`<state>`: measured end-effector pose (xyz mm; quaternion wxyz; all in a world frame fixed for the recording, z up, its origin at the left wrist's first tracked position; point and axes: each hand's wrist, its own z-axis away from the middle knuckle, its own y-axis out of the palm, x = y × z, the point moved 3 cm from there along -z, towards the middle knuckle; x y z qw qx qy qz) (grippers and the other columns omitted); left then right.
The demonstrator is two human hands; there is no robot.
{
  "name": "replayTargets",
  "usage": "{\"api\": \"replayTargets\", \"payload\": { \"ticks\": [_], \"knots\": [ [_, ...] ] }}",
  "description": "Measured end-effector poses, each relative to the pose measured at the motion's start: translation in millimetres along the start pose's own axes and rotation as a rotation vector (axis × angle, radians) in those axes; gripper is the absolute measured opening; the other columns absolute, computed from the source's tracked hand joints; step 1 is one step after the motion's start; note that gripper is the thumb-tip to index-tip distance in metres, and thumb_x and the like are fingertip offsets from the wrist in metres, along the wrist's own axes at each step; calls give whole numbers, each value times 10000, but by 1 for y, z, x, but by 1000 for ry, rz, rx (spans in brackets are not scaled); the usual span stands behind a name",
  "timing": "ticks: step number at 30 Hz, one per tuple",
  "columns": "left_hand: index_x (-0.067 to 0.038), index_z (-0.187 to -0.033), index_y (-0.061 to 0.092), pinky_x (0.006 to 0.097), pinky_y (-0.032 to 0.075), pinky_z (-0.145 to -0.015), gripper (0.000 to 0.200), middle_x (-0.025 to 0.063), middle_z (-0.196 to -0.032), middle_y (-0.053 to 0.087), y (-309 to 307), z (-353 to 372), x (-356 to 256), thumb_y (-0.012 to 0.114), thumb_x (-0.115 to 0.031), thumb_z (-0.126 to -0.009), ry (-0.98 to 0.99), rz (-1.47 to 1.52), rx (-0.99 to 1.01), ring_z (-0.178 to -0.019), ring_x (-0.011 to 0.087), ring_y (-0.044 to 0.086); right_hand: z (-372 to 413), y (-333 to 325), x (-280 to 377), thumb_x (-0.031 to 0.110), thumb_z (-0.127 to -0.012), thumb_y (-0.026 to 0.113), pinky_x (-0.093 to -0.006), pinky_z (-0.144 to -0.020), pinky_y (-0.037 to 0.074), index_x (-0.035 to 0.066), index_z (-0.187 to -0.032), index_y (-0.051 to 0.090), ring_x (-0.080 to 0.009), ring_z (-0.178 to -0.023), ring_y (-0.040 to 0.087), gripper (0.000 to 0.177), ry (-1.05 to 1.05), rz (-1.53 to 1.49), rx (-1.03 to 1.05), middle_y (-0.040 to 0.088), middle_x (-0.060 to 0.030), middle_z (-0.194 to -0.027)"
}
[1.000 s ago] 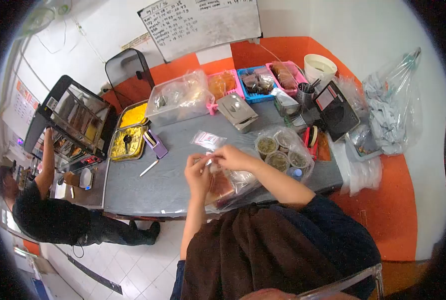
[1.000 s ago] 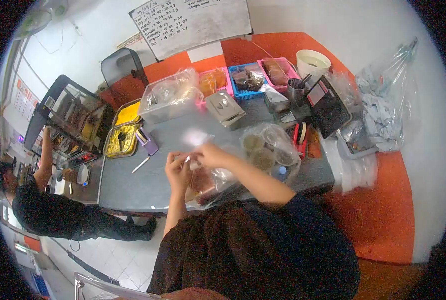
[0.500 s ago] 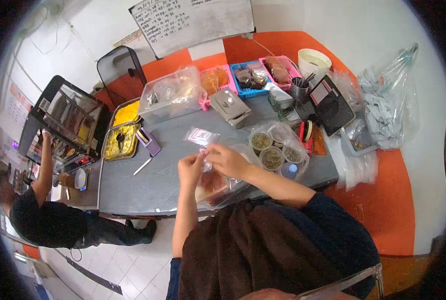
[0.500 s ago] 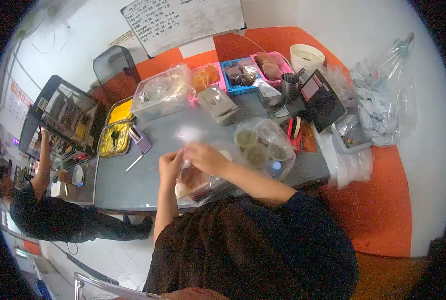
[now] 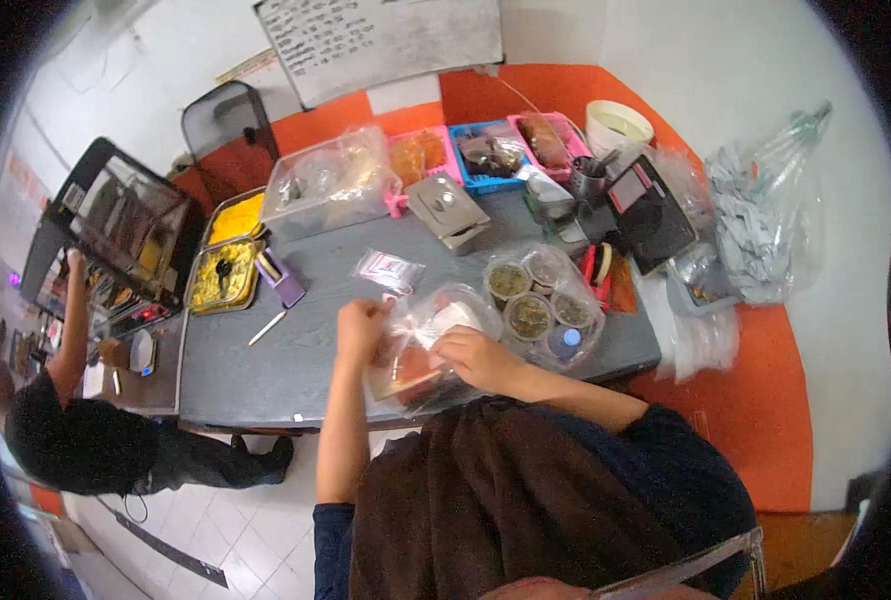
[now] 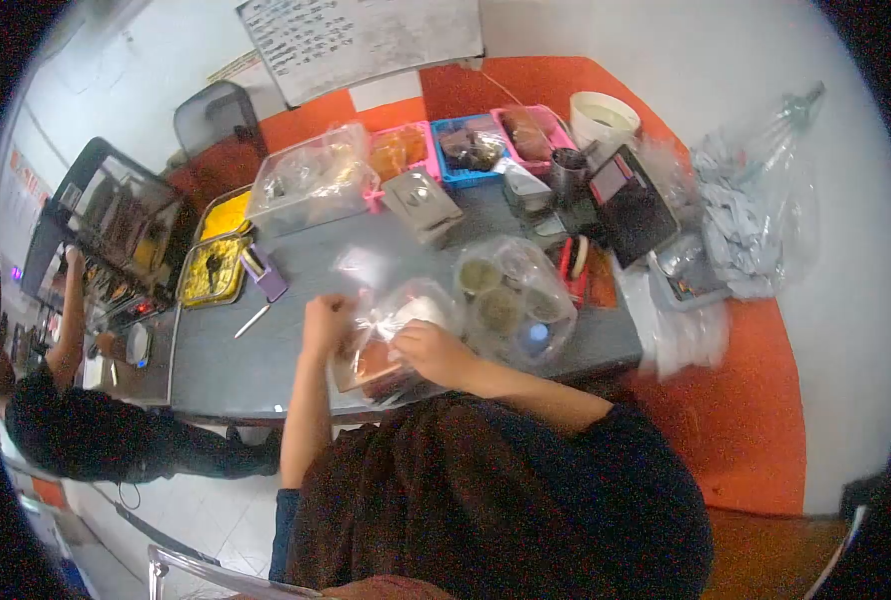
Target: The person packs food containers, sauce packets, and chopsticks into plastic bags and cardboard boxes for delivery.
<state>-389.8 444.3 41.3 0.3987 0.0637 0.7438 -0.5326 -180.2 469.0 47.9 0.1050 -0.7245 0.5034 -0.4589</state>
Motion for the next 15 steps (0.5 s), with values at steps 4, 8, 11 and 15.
{"api": "replayTargets", "payload": {
  "ticks": [4, 8, 11, 15],
  "knots": [
    [-22, -768, 627, 367, 428, -595, 243, 145, -717, 600, -9, 4, -14, 655, -251, -692, 147, -34, 122, -647, 315, 555, 5, -20, 1, 56, -677, 550, -353, -818, 395, 36, -866, 584, -276, -921, 485, 193, -52, 105, -16, 549, -117, -922],
    [-69, -882, 574, 369, 405, -656, 270, 108, -779, 542, -31, 38, -114, 681, -157, -650, 490, -303, -382, -745, 302, 517, 18, -75, -5, 137, -709, 609, -386, -815, 384, 70, -903, 580, -287, -937, 479, 207, -12, 283, -211, 512, -96, -1030],
    [-23, -808, 558, 411, 397, -651, 180, 138, -702, 515, 4, 68, -163, 643, -138, -699, 685, 239, -171, -672, 318, 500, 39, -120, -46, 169, -698, 636, -384, -798, 386, 70, -894, 583, -289, -914, 485, 225, 394, 520, -468, 505, -107, -1010],
    [51, -676, 567, 458, 408, -689, 472, 259, -675, 543, 95, 113, -174, 403, -345, -876, 351, 98, 812, -693, 452, 512, 75, -147, -116, 182, -745, 610, -318, -725, 409, 49, -902, 549, -202, -796, 520, 215, 777, 455, 25, 538, -72, -850]
  ]
}}
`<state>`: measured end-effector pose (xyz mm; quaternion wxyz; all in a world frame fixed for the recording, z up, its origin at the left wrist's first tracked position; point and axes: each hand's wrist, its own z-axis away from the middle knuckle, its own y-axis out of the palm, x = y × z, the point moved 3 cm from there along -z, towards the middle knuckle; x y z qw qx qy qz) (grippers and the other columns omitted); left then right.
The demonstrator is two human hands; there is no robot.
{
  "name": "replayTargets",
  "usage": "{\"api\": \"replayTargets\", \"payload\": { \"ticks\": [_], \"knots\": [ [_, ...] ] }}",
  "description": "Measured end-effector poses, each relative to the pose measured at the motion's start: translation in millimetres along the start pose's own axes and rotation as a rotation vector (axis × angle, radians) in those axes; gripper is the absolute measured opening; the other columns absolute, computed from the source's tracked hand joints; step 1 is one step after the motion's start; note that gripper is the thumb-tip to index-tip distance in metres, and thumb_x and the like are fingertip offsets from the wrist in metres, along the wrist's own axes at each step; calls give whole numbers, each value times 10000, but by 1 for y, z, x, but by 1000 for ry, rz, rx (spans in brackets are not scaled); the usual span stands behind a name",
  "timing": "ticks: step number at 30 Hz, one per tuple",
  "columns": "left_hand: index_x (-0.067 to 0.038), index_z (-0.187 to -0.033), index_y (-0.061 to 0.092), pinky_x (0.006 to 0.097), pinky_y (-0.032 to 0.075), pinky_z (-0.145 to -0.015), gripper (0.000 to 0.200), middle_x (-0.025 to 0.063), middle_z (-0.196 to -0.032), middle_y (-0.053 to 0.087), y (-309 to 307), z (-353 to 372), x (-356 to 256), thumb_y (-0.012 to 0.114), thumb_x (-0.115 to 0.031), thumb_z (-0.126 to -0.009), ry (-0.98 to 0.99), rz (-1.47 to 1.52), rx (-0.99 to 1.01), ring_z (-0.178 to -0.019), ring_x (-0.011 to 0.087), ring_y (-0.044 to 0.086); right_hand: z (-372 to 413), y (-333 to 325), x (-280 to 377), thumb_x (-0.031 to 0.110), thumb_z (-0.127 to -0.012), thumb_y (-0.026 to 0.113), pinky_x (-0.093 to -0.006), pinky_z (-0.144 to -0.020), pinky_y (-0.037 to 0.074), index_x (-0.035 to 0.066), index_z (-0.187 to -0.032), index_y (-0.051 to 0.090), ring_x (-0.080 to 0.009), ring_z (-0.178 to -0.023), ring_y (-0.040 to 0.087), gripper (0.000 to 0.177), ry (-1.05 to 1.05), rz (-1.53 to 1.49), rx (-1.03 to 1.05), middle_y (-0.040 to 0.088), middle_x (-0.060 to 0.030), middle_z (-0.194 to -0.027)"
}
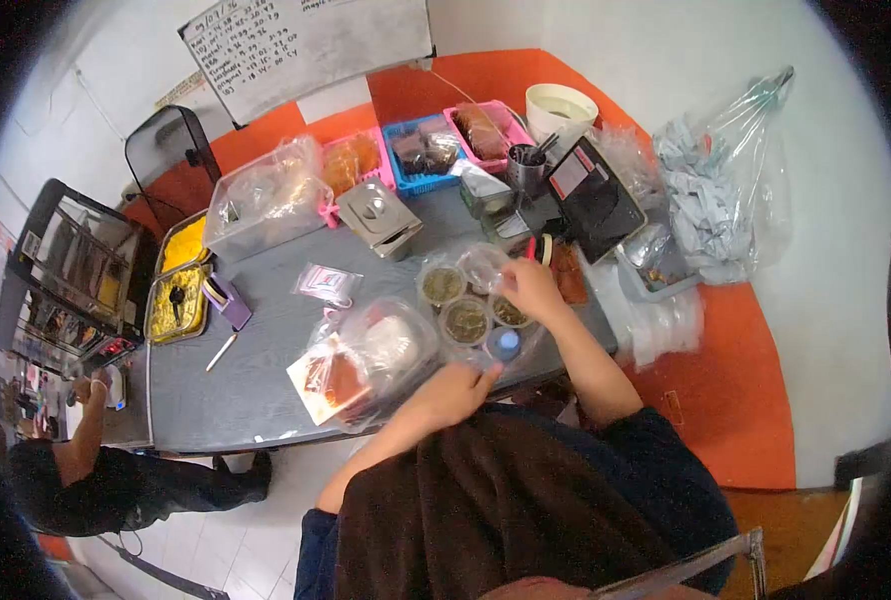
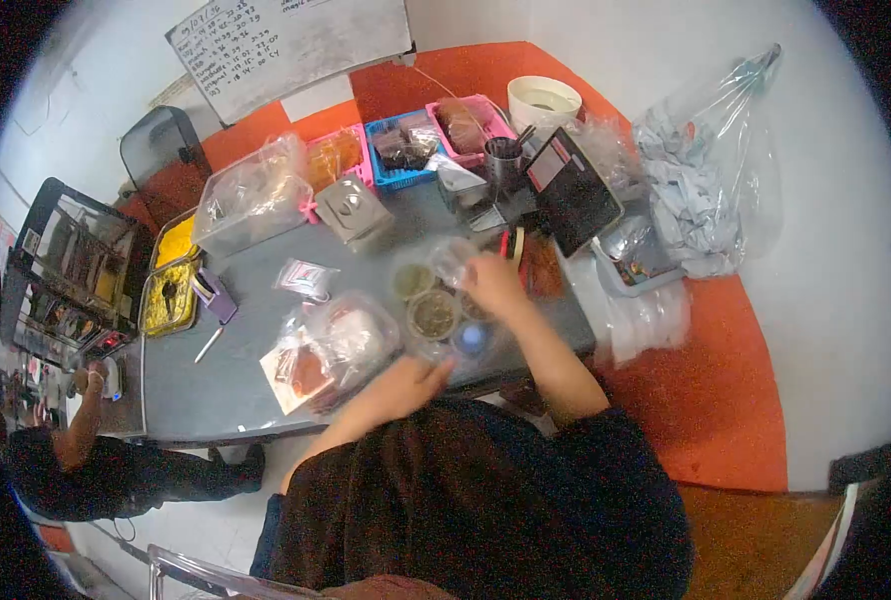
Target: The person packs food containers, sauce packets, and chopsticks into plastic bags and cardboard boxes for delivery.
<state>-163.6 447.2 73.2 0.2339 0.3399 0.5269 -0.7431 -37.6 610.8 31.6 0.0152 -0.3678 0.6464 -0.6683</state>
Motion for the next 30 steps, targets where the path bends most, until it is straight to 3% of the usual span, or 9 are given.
{"api": "replayTargets", "payload": {
  "ticks": [4, 6, 7, 10, 12, 14, 18, 26, 30],
  "knots": [
    [61, -853, 565, 445, 398, -772, 549, 265, -877, 571, 59, -33, 91, 321, -430, -884, -218, -165, 144, -874, 439, 522, 2, -18, -22, 185, -825, 534, -244, -654, 403, 38, -888, 528, -111, -701, 495, 160, -64, -673, 11, 517, -8, -746],
    [52, -1054, 475, 438, 384, -820, 560, 218, -1026, 561, 91, -49, 149, 346, -461, -870, -78, 151, -579, -962, 402, 513, 7, -25, -25, 178, -881, 455, -201, -611, 374, 46, -857, 527, -59, -680, 452, 152, 141, -1237, 66, 491, 30, -732],
    [7, -1154, 377, 429, 397, -782, 523, 135, -1030, 557, 92, -51, 162, 443, -415, -852, -485, 593, -390, -913, 316, 533, 6, -25, -31, 217, -873, 466, -183, -539, 359, 81, -885, 523, -50, -627, 455, 148, 160, -1285, 121, 489, 44, -731],
    [-24, -1088, 422, 379, 421, -672, 410, 75, -847, 550, 89, -46, 134, 539, -313, -822, -517, 1427, -591, -752, 209, 535, 3, -27, -34, 212, -869, 476, -178, -549, 355, 83, -881, 528, -45, -640, 452, 139, 118, -1439, 153, 496, 44, -748],
    [-18, -1149, 405, 315, 432, -740, 419, 104, -1018, 515, 70, -35, 94, 527, -270, -838, -642, 1318, -515, -884, 190, 527, -1, -36, -26, 202, -867, 479, -176, -557, 355, 81, -875, 530, -44, -649, 452, 131, 109, -1459, 114, 497, 45, -750],
    [-43, -1021, 460, 254, 391, -540, 312, 30, -754, 508, 63, -33, 76, 591, -216, -796, -428, 1364, -730, -659, 108, 487, -7, -50, -20, 192, -866, 481, -174, -565, 355, 80, -868, 532, -42, -659, 452, 124, 104, -1479, 71, 498, 47, -751],
    [-25, -985, 484, 234, 383, -488, 271, 20, -711, 506, 45, -23, 45, 581, -205, -806, -306, 1227, -779, -590, 93, 479, -24, -63, -12, 159, -862, 482, -186, -574, 357, 75, -849, 528, -46, -667, 447, 97, -18, -1581, 103, 494, 45, -752],
    [19, -761, 565, 265, 376, -404, 228, 71, -436, 481, -33, 16, -24, 472, -157, -873, -113, 96, -1095, -394, 131, 499, -27, -89, -12, 138, -863, 469, -201, -553, 347, 66, -827, 517, -68, -628, 408, 94, 2, -1746, 155, 440, 35, -701],
    [25, -748, 560, 268, 388, -408, 233, 93, -441, 495, -46, 21, -39, 466, -147, -873, -98, 94, -1045, -403, 154, 528, -21, -96, -19, 113, -855, 472, -190, -578, 344, 70, -810, 493, -55, -646, 409, 65, -80, -1669, 126, 435, 39, -702]
  ]
}}
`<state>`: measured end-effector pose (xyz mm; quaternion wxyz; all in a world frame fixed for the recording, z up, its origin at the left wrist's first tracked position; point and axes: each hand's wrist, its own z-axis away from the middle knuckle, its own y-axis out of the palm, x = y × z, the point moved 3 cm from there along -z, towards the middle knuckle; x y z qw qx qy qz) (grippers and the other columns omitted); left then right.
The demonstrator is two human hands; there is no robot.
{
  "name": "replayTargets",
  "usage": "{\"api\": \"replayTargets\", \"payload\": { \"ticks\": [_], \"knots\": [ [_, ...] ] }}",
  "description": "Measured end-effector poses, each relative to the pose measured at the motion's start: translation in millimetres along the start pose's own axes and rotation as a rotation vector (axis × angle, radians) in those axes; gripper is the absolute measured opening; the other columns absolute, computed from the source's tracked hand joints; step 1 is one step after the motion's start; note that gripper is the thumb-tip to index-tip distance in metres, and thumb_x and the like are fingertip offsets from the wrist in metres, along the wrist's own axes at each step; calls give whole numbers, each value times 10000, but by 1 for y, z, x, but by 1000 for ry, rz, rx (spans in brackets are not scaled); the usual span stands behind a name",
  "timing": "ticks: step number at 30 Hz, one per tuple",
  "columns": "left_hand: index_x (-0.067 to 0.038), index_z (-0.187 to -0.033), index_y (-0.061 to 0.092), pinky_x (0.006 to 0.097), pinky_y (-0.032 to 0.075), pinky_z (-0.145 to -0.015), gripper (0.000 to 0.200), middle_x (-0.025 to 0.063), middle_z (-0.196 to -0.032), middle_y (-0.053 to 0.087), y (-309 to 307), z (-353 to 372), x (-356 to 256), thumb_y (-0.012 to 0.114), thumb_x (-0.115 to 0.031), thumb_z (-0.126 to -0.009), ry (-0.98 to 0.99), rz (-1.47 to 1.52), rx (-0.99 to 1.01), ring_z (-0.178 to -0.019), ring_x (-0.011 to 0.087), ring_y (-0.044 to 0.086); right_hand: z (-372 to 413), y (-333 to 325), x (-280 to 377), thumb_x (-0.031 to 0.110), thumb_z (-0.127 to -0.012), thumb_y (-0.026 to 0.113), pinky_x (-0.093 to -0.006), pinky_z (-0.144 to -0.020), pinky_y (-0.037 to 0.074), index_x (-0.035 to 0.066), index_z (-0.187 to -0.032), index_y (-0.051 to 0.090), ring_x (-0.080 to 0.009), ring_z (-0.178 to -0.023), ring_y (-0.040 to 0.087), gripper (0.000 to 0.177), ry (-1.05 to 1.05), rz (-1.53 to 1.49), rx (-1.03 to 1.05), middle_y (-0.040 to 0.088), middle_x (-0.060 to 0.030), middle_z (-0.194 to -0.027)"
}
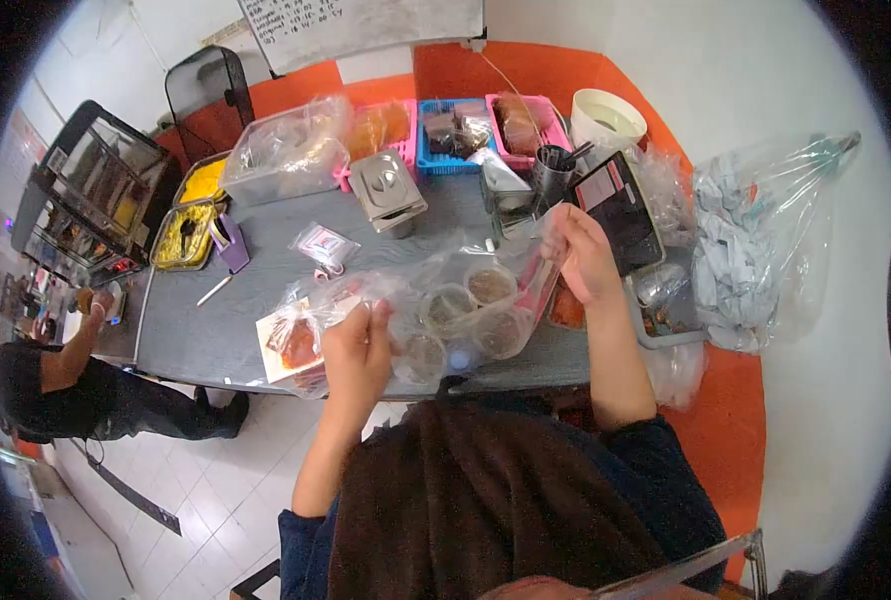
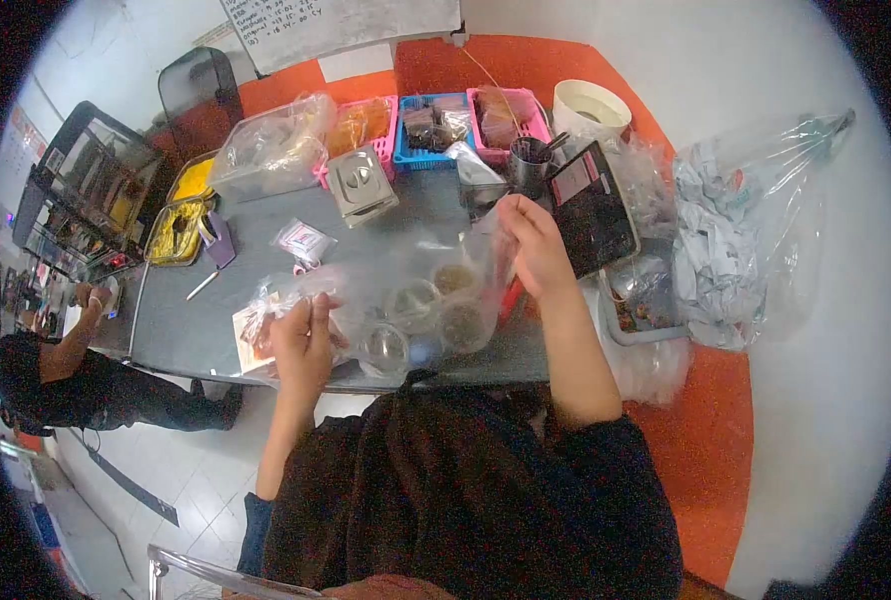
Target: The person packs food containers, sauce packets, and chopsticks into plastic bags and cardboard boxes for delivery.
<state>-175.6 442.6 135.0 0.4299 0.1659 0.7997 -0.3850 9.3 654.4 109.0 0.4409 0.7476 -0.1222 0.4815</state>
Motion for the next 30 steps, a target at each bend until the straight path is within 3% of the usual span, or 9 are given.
{"api": "replayTargets", "payload": {
  "ticks": [8, 11, 16, 17, 20, 21, 24, 26, 30],
  "knots": [
    [26, -804, 573, 208, 353, -398, 300, 4, -512, 481, 13, 2, -15, 427, -216, -905, -187, 389, 136, -406, 70, 462, 24, 28, -11, 75, -815, 519, -243, -729, 369, 83, -919, 398, -96, -775, 458, 160, -107, 247, 247, 484, -25, -889],
    [16, -856, 575, 204, 365, -413, 279, -5, -532, 481, 19, 2, 0, 421, -211, -906, -241, 372, 217, -452, 59, 470, 34, 46, -22, 42, -814, 504, -252, -667, 417, 100, -1054, 353, -106, -735, 521, 290, -47, 152, 293, 546, -82, -987],
    [23, -899, 567, 210, 391, -448, 248, 0, -566, 506, 9, 11, 15, 416, -173, -904, -231, 388, 230, -477, 66, 489, 56, 56, -59, 20, -803, 503, -230, -458, 419, 140, -1245, 239, -82, -473, 511, 528, 351, 703, 597, 614, -95, -895],
    [20, -930, 562, 210, 401, -476, 230, 3, -614, 527, 8, 14, 19, 425, -162, -899, -264, 432, 231, -514, 70, 507, 57, 53, -71, 30, -753, 551, -290, -529, 456, 133, -1256, 240, -162, -567, 578, 600, 145, 1060, 660, 611, -120, -914],
    [13, -1001, 536, 216, 424, -585, 212, 8, -747, 552, 11, 23, 31, 447, -142, -888, -317, 582, 315, -628, 75, 534, 64, 46, -104, 63, -699, 592, -358, -628, 468, 130, -1268, 235, -285, -698, 601, 676, 21, 1322, 788, 602, -151, -926],
    [13, -1001, 536, 216, 424, -585, 212, 8, -747, 552, 9, 24, 31, 447, -142, -888, -314, 583, 310, -628, 75, 534, 66, 42, -107, 98, -670, 610, -408, -712, 449, 132, -1278, 233, -363, -820, 571, 716, 176, 1320, 819, 594, -172, -908],
    [20, -1038, 512, 271, 413, -745, 232, 78, -920, 551, 9, 31, 37, 486, -130, -863, -384, 618, 401, -806, 157, 546, 62, 45, -101, 88, -673, 598, -416, -700, 449, 129, -1262, 264, -353, -809, 575, 678, -31, 1354, 761, 591, -178, -889],
    [12, -1089, 475, 335, 367, -852, 310, 161, -1104, 471, 15, 34, 55, 523, -165, -839, -42, 92, 499, -967, 255, 482, 58, 49, -99, 86, -676, 594, -421, -699, 446, 123, -1250, 283, -360, -815, 570, 653, 68, 1456, 745, 587, -185, -878],
    [-41, -1230, 345, 400, 261, -966, 513, 245, -1247, 308, 51, 57, 89, 540, -282, -821, -73, -53, 644, -1158, 371, 320, 59, 29, -109, 75, -710, 586, -449, -683, 441, 137, -1243, 319, -374, -792, 570, 600, 121, 1441, 693, 577, -223, -840]
  ]
}}
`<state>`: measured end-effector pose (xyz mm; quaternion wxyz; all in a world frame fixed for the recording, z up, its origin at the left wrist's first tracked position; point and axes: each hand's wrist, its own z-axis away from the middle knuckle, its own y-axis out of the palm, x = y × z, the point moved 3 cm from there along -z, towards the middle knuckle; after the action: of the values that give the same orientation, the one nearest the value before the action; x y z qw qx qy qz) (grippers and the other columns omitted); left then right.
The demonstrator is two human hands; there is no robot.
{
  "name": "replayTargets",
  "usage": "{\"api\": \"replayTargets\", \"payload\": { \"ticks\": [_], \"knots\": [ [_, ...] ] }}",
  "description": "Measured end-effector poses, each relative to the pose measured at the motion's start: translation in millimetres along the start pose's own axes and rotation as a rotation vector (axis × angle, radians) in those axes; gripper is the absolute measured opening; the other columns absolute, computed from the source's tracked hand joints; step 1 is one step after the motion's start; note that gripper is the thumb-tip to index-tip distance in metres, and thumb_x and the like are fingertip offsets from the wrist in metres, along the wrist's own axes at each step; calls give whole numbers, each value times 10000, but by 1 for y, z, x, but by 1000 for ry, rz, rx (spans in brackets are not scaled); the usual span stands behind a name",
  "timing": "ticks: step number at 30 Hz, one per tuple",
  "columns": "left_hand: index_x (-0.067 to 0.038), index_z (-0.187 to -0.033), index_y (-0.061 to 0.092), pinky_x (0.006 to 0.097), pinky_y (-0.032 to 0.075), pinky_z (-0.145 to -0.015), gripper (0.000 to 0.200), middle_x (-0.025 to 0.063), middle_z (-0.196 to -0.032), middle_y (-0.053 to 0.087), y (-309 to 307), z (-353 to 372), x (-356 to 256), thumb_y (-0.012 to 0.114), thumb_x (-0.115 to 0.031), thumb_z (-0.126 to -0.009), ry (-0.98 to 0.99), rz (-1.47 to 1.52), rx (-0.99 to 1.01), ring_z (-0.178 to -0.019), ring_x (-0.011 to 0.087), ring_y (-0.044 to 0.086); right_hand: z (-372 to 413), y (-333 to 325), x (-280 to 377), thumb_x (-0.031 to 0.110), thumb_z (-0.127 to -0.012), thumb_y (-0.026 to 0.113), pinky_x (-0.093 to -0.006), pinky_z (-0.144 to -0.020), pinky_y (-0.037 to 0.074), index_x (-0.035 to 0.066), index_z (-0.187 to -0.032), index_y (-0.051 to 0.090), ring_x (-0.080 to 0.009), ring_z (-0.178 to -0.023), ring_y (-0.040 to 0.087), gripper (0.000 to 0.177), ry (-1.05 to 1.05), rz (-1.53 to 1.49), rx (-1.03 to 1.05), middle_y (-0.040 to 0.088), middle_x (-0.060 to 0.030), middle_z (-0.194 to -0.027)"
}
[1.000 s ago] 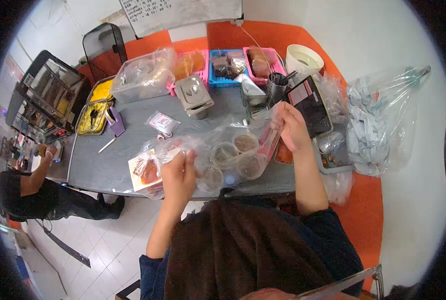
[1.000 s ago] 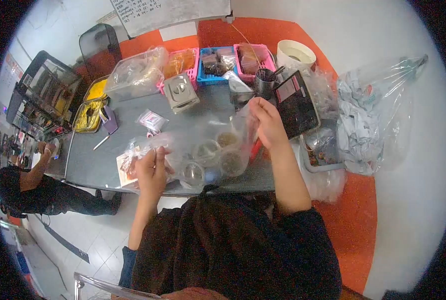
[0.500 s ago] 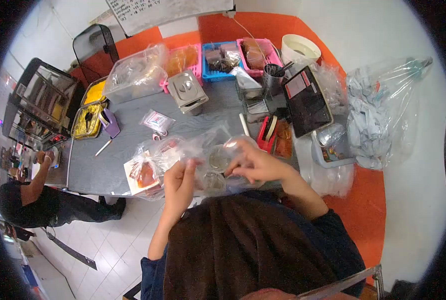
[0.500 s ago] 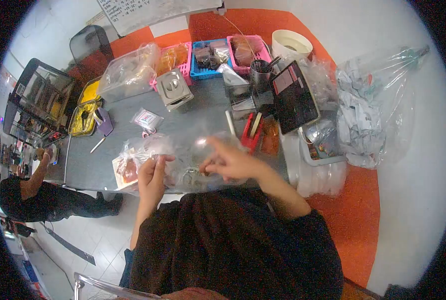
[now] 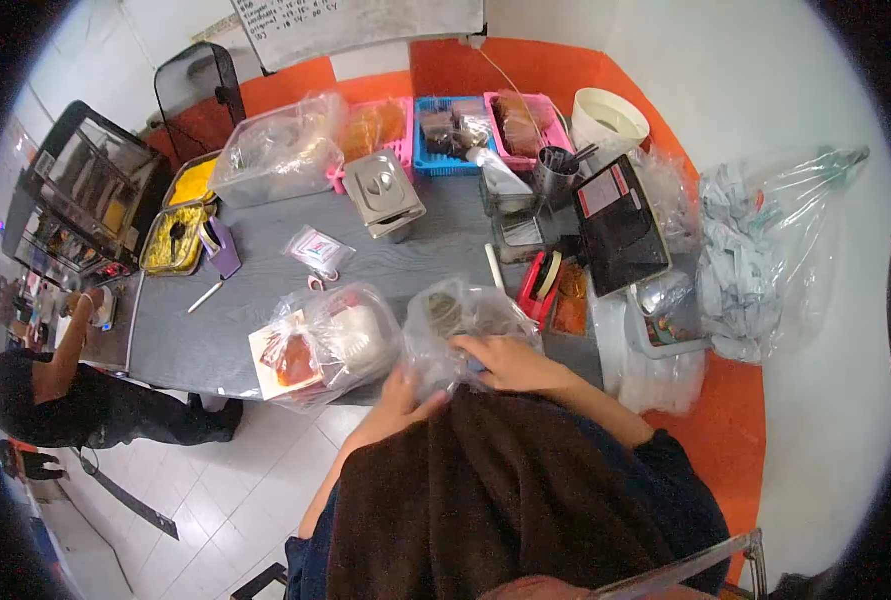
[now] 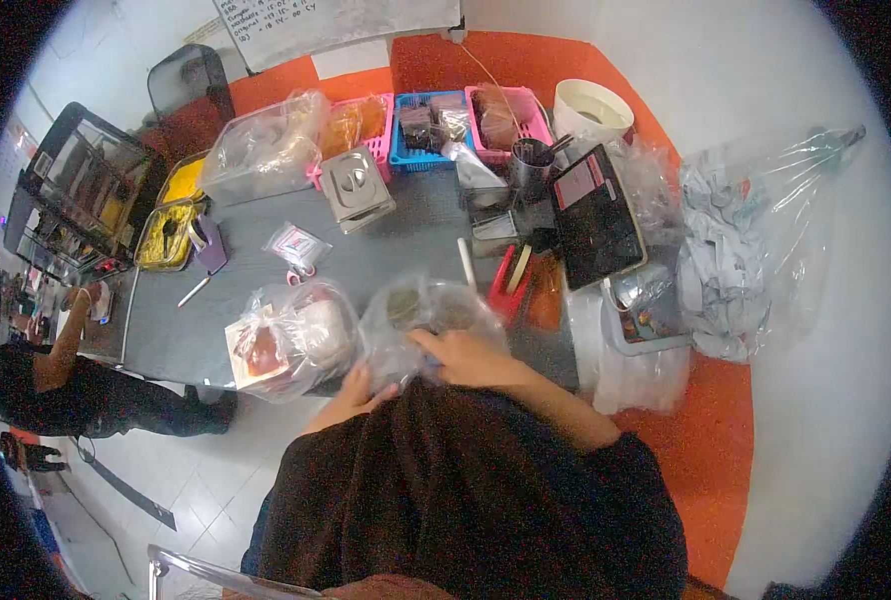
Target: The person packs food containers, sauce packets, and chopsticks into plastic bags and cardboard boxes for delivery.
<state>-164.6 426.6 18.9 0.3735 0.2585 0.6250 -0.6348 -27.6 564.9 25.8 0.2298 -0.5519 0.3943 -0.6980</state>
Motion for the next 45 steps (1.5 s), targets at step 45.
{"api": "replayTargets", "payload": {
  "ticks": [45],
  "knots": [
    [-7, -1174, 457, 318, 262, -945, 442, 122, -1272, 381, 29, -11, 30, 527, -103, -749, -153, 1016, -194, -1141, 244, 374, -95, 16, -22, 277, -566, 730, -439, -890, 347, 54, -948, 509, -382, -1020, 412, 494, -16, 181, -164, 413, -213, -1101]
  ]
}}
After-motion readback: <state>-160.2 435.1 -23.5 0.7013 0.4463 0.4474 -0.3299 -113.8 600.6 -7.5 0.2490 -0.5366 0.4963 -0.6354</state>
